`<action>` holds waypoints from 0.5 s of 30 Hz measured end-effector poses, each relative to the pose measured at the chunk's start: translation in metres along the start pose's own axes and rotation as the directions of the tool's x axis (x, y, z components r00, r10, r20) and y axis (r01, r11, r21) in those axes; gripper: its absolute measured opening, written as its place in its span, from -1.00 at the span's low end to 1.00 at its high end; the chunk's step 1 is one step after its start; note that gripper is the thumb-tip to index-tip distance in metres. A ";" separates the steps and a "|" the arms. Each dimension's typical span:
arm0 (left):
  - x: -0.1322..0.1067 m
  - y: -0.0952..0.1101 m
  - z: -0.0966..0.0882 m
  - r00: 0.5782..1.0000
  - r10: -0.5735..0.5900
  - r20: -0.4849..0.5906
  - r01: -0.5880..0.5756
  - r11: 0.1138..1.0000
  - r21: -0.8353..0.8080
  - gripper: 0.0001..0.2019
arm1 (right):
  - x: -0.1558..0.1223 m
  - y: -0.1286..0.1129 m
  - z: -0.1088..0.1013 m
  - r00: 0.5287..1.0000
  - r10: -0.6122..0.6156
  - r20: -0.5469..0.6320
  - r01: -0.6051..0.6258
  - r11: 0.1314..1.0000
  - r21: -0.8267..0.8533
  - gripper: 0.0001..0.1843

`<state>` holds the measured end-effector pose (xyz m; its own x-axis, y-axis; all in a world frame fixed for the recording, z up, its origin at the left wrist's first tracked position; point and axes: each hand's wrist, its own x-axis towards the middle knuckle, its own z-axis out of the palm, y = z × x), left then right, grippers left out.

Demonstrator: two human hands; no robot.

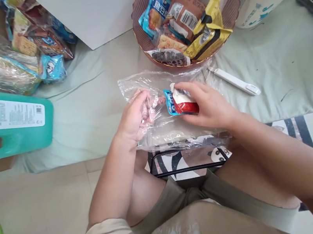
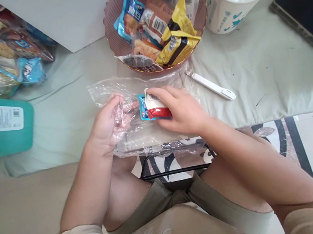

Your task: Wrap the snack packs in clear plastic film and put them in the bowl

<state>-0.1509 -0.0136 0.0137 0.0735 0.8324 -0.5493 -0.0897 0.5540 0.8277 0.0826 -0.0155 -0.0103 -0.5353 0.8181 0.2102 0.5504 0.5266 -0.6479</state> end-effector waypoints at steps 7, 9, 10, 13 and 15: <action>-0.008 0.014 0.010 0.994 -0.106 -0.034 0.095 0.968 -0.233 -0.75 | 0.001 0.014 -0.007 0.999 -0.043 -0.026 0.047 0.985 0.166 -0.40; -0.007 0.013 0.010 0.993 -0.116 -0.036 0.104 0.965 -0.241 -0.75 | 0.002 0.015 -0.008 0.991 -0.039 -0.126 0.058 0.988 0.145 -0.48; -0.006 0.012 0.010 0.992 -0.118 -0.040 0.106 0.966 -0.238 -0.75 | 0.002 0.016 -0.009 0.983 -0.042 -0.181 0.066 0.990 0.125 -0.51; -0.004 0.008 0.010 0.992 -0.110 -0.057 0.095 0.970 -0.223 -0.73 | -0.001 0.015 -0.016 0.950 -0.051 -0.309 0.082 0.993 0.086 -0.58; -0.002 0.006 0.010 0.993 -0.097 -0.063 0.083 0.976 -0.199 -0.73 | -0.008 0.015 -0.023 0.942 -0.009 -0.336 0.052 0.992 0.118 -0.61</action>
<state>-0.1415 -0.0125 0.0211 0.0188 0.7735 -0.6335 -0.2793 0.6124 0.7395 0.1103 -0.0088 -0.0048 -0.2943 0.8434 0.4496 0.4427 0.5372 -0.7179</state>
